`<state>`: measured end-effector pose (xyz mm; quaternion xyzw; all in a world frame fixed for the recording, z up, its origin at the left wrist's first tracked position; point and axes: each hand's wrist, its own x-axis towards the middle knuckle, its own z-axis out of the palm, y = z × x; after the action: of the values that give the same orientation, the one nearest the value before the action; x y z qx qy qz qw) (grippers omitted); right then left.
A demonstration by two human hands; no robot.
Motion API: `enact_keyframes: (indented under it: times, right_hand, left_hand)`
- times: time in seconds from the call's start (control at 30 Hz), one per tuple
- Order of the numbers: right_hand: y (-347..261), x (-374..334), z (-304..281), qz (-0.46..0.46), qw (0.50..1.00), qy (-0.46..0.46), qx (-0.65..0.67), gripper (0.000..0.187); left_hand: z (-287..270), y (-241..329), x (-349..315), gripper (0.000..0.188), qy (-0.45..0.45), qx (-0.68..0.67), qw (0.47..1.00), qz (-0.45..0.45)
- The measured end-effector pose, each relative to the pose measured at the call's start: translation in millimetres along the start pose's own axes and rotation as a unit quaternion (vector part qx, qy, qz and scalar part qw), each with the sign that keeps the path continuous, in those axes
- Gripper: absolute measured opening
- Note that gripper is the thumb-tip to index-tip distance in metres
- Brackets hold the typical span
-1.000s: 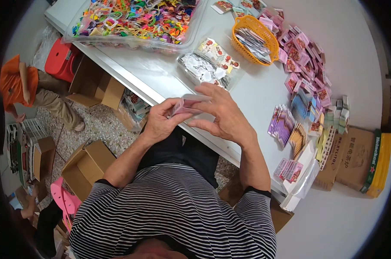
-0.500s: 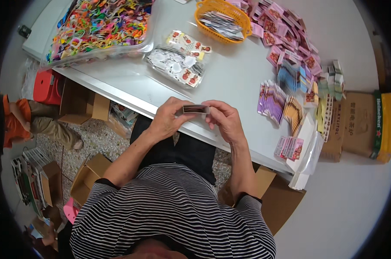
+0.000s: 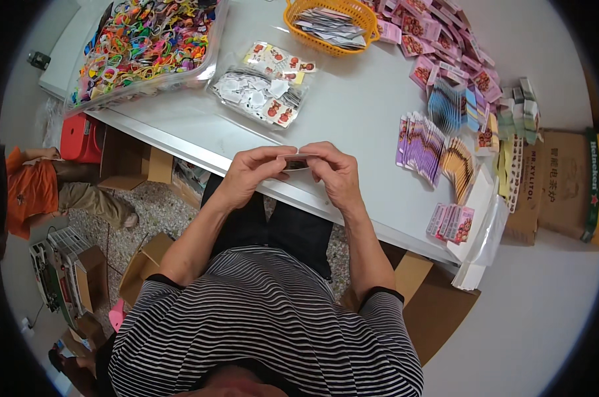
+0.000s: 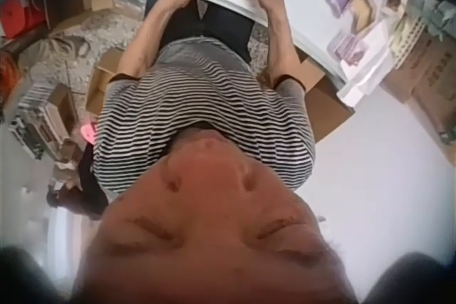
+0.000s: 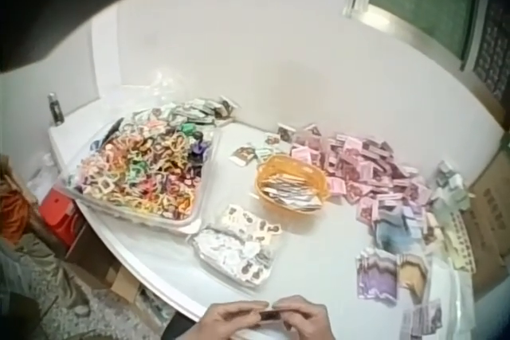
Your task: Packaging small toy components and stickers into plastic bags at a workbench.
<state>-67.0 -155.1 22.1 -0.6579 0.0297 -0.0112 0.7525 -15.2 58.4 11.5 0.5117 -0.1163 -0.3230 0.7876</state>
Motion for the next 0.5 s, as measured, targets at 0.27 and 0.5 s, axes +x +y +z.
enact_keyframes:
  times: [0.27,0.5]
  right_hand:
    - [10.2,-0.7,-12.1,-0.117,0.991,-0.066,0.03,0.02]
    - [-6.1,-4.1,-5.7,-0.061,0.997,-0.034,-0.031,0.021]
  left_hand:
    - [0.5,1.3,7.8,0.026,0.008,0.05,0.997,0.057]
    - [-0.1,5.7,2.6,0.028,0.012,0.146,0.975,0.168]
